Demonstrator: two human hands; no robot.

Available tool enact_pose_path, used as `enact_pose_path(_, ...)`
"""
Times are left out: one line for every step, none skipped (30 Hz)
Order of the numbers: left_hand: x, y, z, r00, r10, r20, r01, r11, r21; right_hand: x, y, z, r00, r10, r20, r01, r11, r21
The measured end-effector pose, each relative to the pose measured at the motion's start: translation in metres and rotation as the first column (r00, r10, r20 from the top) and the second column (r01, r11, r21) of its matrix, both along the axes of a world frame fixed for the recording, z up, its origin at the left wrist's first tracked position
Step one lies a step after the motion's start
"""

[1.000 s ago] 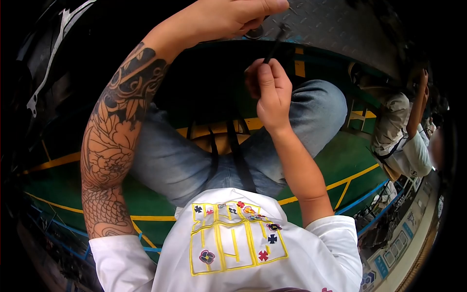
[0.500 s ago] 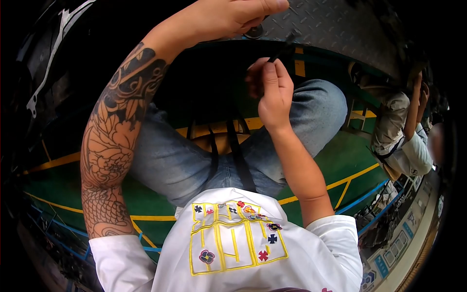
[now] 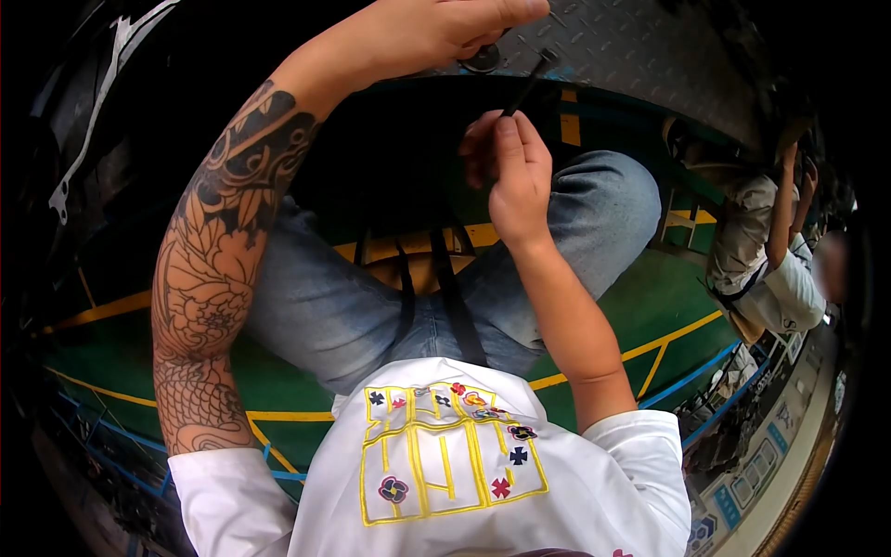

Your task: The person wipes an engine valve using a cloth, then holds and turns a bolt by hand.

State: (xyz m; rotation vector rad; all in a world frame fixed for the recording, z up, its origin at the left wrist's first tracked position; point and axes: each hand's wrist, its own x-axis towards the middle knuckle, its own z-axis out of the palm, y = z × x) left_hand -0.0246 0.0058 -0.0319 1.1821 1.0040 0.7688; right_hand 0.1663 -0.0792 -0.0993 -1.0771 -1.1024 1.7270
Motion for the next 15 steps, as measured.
enact_pose_path(0.001,0.000,-0.001,1.000,-0.001,0.017,0.001,1.000,-0.001,0.000,0.001,0.001,1.000,-0.004,-0.006,0.004,0.999,-0.037)
enact_pose_path(0.001,0.000,-0.002,0.999,-0.003,0.035,0.003,1.000,-0.003,0.001,0.000,-0.002,1.000,0.027,0.009,-0.026,0.999,-0.036)
enact_pose_path(0.001,0.000,-0.002,0.999,-0.003,0.032,0.003,1.000,-0.003,0.003,0.000,-0.005,0.998,0.056,0.024,-0.056,0.998,-0.035)
enact_pose_path(0.000,0.001,-0.003,1.000,-0.004,0.029,0.005,1.000,-0.003,0.004,0.000,-0.006,0.996,0.085,0.040,-0.084,0.996,-0.034)
enact_pose_path(-0.001,0.001,-0.003,1.000,-0.005,0.028,0.005,1.000,-0.002,0.003,-0.002,-0.006,0.999,0.040,0.026,-0.040,0.999,0.011)
enact_pose_path(0.000,0.001,-0.002,0.999,0.002,0.034,-0.002,1.000,-0.002,-0.002,-0.004,-0.003,1.000,-0.002,0.011,0.002,0.999,0.055)
enact_pose_path(0.002,0.001,0.000,0.999,0.012,0.040,-0.012,1.000,-0.003,-0.004,-0.004,0.000,0.999,-0.042,-0.007,0.042,0.994,0.097)
enact_pose_path(0.003,0.000,0.002,0.999,0.023,0.045,-0.023,1.000,-0.005,-0.004,-0.004,-0.003,1.000,-0.001,0.005,0.000,0.999,0.047)
enact_pose_path(0.003,-0.002,0.003,0.998,0.058,0.018,-0.059,0.997,0.042,-0.002,-0.003,-0.007,0.999,0.040,0.016,-0.040,0.999,-0.004)
enact_pose_path(0.005,-0.004,0.005,0.996,0.094,-0.006,-0.093,0.992,0.090,0.000,-0.002,-0.009,0.997,0.079,0.027,-0.077,0.996,-0.054)
enact_pose_path(0.006,-0.004,0.006,0.994,0.105,-0.009,-0.103,0.988,0.119,0.000,-0.003,-0.009,0.998,0.053,0.032,-0.053,0.999,-0.010)
enact_pose_path(0.007,-0.004,0.007,0.993,0.116,-0.012,-0.113,0.983,0.148,-0.001,-0.005,-0.009,0.999,0.027,0.035,-0.028,0.999,0.036)
enact_pose_path(0.007,-0.004,0.007,0.994,0.108,0.000,-0.106,0.982,0.157,-0.003,-0.007,-0.008,0.999,0.004,0.036,-0.007,0.997,0.082)
enact_pose_path(0.006,-0.004,0.008,0.995,0.102,0.011,-0.102,0.981,0.165,-0.006,-0.007,-0.004,0.997,-0.055,0.049,0.050,0.992,0.112)
enact_pose_path(0.005,-0.004,0.005,0.995,0.098,-0.003,-0.095,0.976,0.197,-0.005,-0.006,-0.006,0.999,-0.019,0.050,0.014,0.995,0.097)
